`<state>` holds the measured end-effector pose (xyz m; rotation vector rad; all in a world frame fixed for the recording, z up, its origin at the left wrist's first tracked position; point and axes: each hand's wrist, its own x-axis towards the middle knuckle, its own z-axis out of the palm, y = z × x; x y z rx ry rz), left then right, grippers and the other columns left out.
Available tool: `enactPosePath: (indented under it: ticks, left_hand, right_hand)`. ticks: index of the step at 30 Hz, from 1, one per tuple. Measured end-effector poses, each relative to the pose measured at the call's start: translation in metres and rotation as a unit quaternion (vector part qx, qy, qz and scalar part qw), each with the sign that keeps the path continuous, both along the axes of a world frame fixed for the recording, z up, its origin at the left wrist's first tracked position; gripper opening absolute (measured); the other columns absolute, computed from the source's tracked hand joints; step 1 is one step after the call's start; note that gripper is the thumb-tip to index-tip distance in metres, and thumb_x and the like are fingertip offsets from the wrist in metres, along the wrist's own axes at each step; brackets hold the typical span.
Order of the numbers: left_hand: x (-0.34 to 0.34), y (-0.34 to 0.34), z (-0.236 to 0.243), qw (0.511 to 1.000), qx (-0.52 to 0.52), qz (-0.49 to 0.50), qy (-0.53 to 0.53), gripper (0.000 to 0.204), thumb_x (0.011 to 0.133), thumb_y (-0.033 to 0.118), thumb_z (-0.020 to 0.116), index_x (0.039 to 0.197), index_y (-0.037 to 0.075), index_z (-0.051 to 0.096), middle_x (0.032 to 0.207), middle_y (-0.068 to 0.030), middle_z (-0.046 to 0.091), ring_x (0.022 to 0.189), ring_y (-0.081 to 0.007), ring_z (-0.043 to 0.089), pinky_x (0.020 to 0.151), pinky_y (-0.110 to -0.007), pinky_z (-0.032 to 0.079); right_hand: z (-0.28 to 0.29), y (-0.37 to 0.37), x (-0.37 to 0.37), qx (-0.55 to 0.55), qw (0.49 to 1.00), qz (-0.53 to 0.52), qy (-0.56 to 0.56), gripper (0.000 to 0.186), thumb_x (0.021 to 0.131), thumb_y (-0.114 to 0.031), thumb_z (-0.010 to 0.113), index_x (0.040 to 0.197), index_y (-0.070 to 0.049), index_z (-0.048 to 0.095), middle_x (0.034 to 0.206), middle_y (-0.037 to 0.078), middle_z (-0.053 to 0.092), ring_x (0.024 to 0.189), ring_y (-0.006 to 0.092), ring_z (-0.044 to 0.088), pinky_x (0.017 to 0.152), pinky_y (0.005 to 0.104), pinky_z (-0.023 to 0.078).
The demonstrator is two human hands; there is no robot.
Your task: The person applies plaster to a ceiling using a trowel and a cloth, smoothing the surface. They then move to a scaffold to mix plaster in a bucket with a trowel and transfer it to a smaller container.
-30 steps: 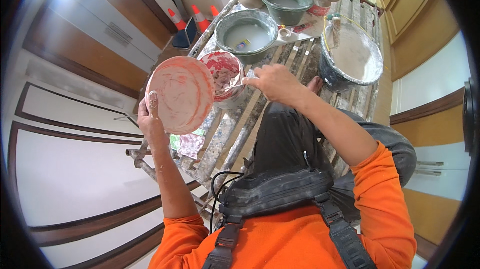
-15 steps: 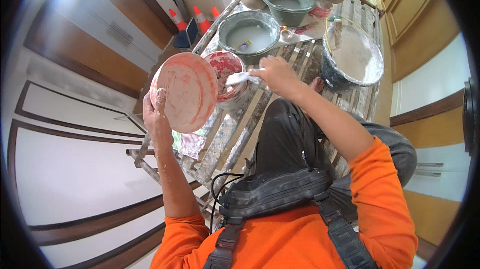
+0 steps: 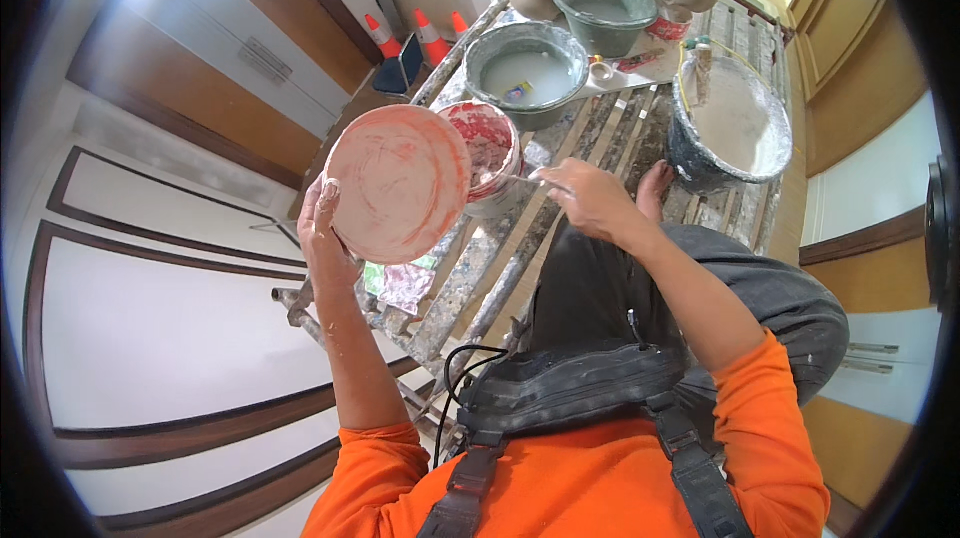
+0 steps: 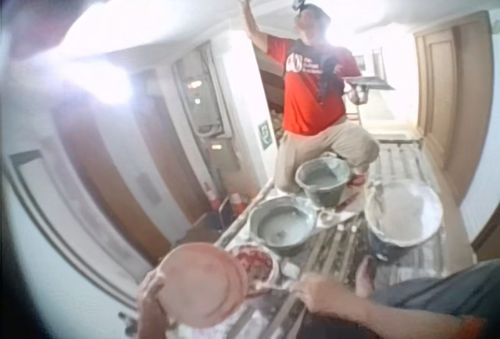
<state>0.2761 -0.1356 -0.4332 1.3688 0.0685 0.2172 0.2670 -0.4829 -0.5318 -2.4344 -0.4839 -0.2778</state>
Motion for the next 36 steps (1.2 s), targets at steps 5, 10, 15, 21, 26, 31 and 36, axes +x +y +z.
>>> enactPosePath:
  ticks: [5, 10, 15, 21, 26, 31, 36]
  left_hand:
    - [0.003, -0.009, -0.023, 0.993, -0.059, -0.012, -0.103, 0.053, 0.092, 0.022, 0.066, 0.136, -0.005, 0.054, 0.128, -0.0153, 0.061, 0.117, -0.0235, 0.061, 0.100, -0.037, 0.051]
    - [0.008, -0.031, -0.045, 0.990, 0.018, -0.010, -0.136, 0.067, 0.087, 0.026, 0.073, 0.141, -0.005, 0.047, 0.134, -0.0151, 0.057, 0.125, -0.0241, 0.055, 0.107, -0.039, 0.044]
    - [-0.004, -0.026, -0.044, 0.993, 0.011, -0.080, -0.085, 0.083, 0.083, 0.028, 0.079, 0.148, -0.004, 0.038, 0.140, -0.0148, 0.052, 0.131, -0.0246, 0.049, 0.113, -0.039, 0.037]
    - [-0.019, -0.042, -0.057, 0.989, 0.031, -0.013, -0.146, 0.076, 0.089, 0.025, 0.071, 0.151, -0.003, 0.036, 0.146, -0.0162, 0.047, 0.135, -0.0271, 0.047, 0.115, -0.041, 0.037]
    - [-0.023, -0.035, -0.067, 0.992, -0.008, 0.011, -0.123, 0.086, 0.085, 0.028, 0.079, 0.152, -0.001, 0.034, 0.146, -0.0140, 0.046, 0.135, -0.0248, 0.045, 0.114, -0.041, 0.036]
    - [-0.030, -0.045, -0.067, 0.990, -0.007, -0.015, -0.143, 0.086, 0.086, 0.027, 0.079, 0.153, -0.001, 0.033, 0.148, -0.0137, 0.045, 0.137, -0.0251, 0.044, 0.116, -0.042, 0.034]
    - [-0.028, -0.057, -0.079, 0.986, -0.021, 0.019, -0.162, 0.087, 0.085, 0.026, 0.079, 0.154, -0.002, 0.032, 0.150, -0.0134, 0.043, 0.138, -0.0253, 0.043, 0.117, -0.042, 0.032]
  right_hand:
    - [0.035, 0.019, -0.010, 0.026, 0.997, 0.010, -0.075, 0.038, 0.090, -0.011, 0.060, 0.128, -0.016, 0.064, 0.097, 0.014, 0.061, 0.091, 0.0341, 0.067, 0.074, 0.0446, 0.057]
    - [0.028, 0.050, 0.012, -0.094, 0.987, -0.034, -0.124, 0.046, 0.091, -0.007, 0.058, 0.137, -0.008, 0.054, 0.097, 0.012, 0.061, 0.087, 0.0345, 0.067, 0.070, 0.0453, 0.057]
    - [-0.005, 0.072, 0.004, -0.019, 0.993, -0.115, -0.001, 0.043, 0.097, -0.012, 0.052, 0.139, -0.005, 0.051, 0.099, 0.018, 0.063, 0.087, 0.0387, 0.067, 0.073, 0.0486, 0.056]
    - [-0.019, 0.113, -0.038, 0.111, 0.975, -0.035, 0.187, 0.043, 0.099, -0.014, 0.046, 0.138, 0.003, 0.050, 0.090, 0.032, 0.066, 0.082, 0.0493, 0.067, 0.076, 0.0562, 0.054]
    - [-0.007, 0.110, -0.036, 0.165, 0.980, 0.027, 0.104, 0.040, 0.101, -0.017, 0.044, 0.135, 0.003, 0.052, 0.091, 0.031, 0.067, 0.083, 0.0505, 0.065, 0.076, 0.0575, 0.053]
    - [0.004, 0.089, -0.014, 0.052, 0.988, -0.082, 0.120, 0.038, 0.101, -0.017, 0.043, 0.132, 0.002, 0.054, 0.093, 0.030, 0.067, 0.083, 0.0494, 0.067, 0.076, 0.0570, 0.054]
    - [-0.017, 0.110, -0.048, 0.140, 0.965, -0.021, 0.219, 0.046, 0.099, -0.020, 0.048, 0.139, 0.002, 0.051, 0.104, 0.030, 0.068, 0.090, 0.0486, 0.067, 0.080, 0.0572, 0.054]
